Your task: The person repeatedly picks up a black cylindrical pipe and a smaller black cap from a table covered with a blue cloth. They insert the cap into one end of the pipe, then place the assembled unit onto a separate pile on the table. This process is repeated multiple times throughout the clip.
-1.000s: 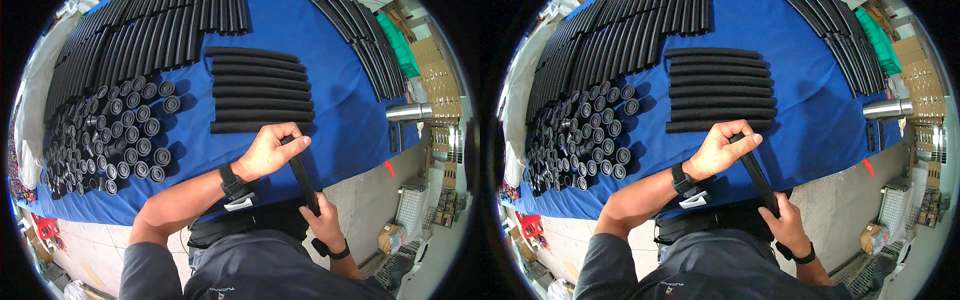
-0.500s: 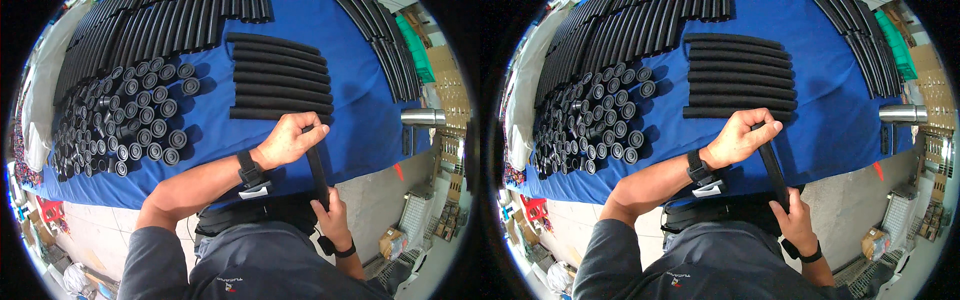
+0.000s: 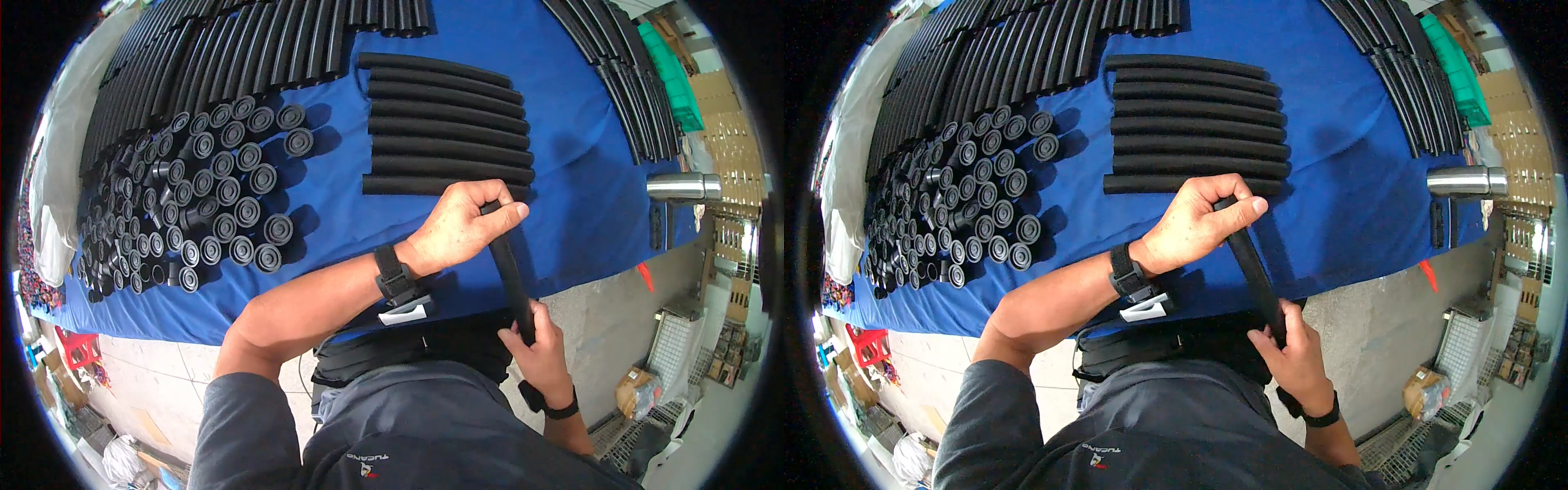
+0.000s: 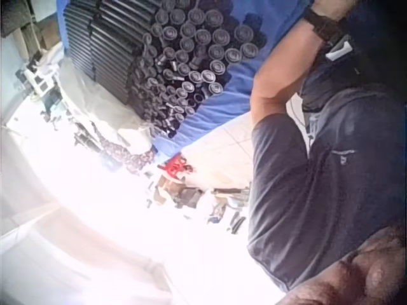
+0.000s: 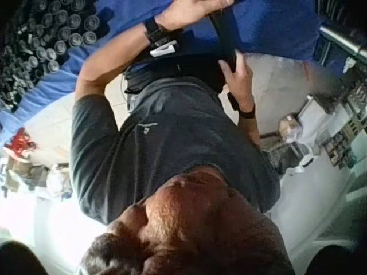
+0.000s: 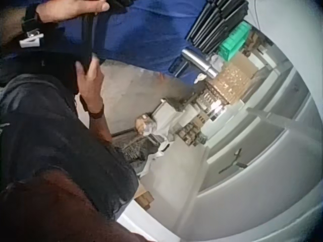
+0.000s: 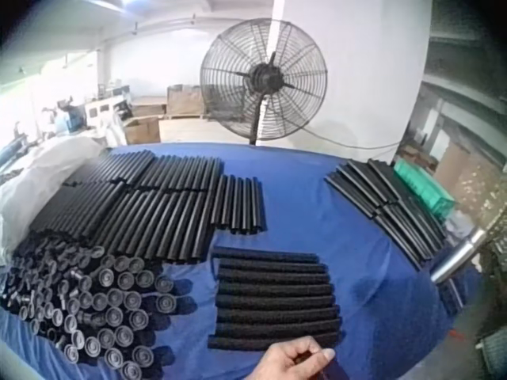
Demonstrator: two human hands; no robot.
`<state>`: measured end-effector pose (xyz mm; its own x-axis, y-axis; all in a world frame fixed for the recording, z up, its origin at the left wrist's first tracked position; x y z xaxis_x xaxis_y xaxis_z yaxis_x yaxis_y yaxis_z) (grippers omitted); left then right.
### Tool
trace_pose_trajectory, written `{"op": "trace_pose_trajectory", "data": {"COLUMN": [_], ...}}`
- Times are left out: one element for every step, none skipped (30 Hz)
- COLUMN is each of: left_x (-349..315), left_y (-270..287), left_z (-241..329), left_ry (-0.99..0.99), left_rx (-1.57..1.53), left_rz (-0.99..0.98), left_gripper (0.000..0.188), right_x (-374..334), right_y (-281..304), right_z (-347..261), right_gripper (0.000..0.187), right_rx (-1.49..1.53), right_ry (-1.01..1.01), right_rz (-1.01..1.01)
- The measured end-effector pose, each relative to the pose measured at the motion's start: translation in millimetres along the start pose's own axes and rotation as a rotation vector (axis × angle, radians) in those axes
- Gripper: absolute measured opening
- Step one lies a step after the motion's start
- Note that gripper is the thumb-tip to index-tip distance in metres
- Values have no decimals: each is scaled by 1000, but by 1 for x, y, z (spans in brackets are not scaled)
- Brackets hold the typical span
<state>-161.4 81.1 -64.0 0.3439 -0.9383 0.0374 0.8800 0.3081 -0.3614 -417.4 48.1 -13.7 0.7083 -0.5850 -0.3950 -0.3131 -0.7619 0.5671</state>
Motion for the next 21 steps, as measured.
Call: {"op": "trace_pose_trajectory", "data": {"left_x": [0,1,0,-1,-2,-4,-3,-1,0,-2,-2,-3,-3,-5,-5,-1,-3,5,4,4,0], "left_y": [-1,-1,0,1,1,3,1,-1,-1,0,-2,-1,0,0,-1,-2,-3,-6,-5,-4,-1], "left_z": [1,2,3,8,11,10,7,3,-4,-1,1,2,4,5,2,1,-1,-19,-14,-9,-4], "left_ry": [11,22,77,129,180,141,102,63,-32,14,31,46,81,117,100,75,8,-195,-163,-131,-69], "left_rx": [-3,-6,-74,-141,-208,-187,-166,-144,-108,-115,-136,-154,-199,-247,-251,-254,-250,-126,-103,-81,-125], "left_rz": [4,9,-14,-38,-61,-46,-30,-14,-1,4,-5,-3,-23,-42,-56,-76,-38,13,12,9,3], "left_gripper": [30,30,30,30,29,29,29,29,28,27,26,25,25,25,25,25,26,25,24,24,24], "right_x": [5,7,5,2,-1,-3,-4,-2,1,3,1,3,0,-7,-9,-8,-11,-6,-6,-5,-4], "right_y": [-1,0,6,12,21,24,24,21,13,4,6,7,16,23,20,18,12,6,3,2,1], "right_z": [7,9,-2,-2,3,4,2,0,-4,-7,-7,4,7,4,4,3,-1,7,20,30,13], "right_gripper": [30,31,31,32,33,34,35,35,35,35,34,37,38,39,40,41,42,42,41,41,36], "right_rx": [-168,-337,-200,208,615,1021,840,461,90,-269,-302,-154,282,711,837,959,772,478,181,-115,11], "right_ry": [178,356,153,-28,-213,-403,-396,-238,-71,101,87,71,-115,-318,-322,-321,-325,-196,-78,39,-89], "right_rz": [99,198,33,-147,-327,-514,-461,-262,-73,121,169,76,-114,-311,-354,-391,-283,-168,-39,91,80]}}
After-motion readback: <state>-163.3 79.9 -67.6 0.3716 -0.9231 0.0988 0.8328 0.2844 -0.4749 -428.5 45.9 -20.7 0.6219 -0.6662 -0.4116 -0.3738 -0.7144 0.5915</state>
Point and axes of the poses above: each hand's wrist, its own x-axis towards the middle knuckle, its own y-axis out of the back of the hand, z = x × y, the point moved 1 cm from there along x, towards the middle knuckle, and after that the axes turned 7 degrees about -x, right-handed, at the moved point
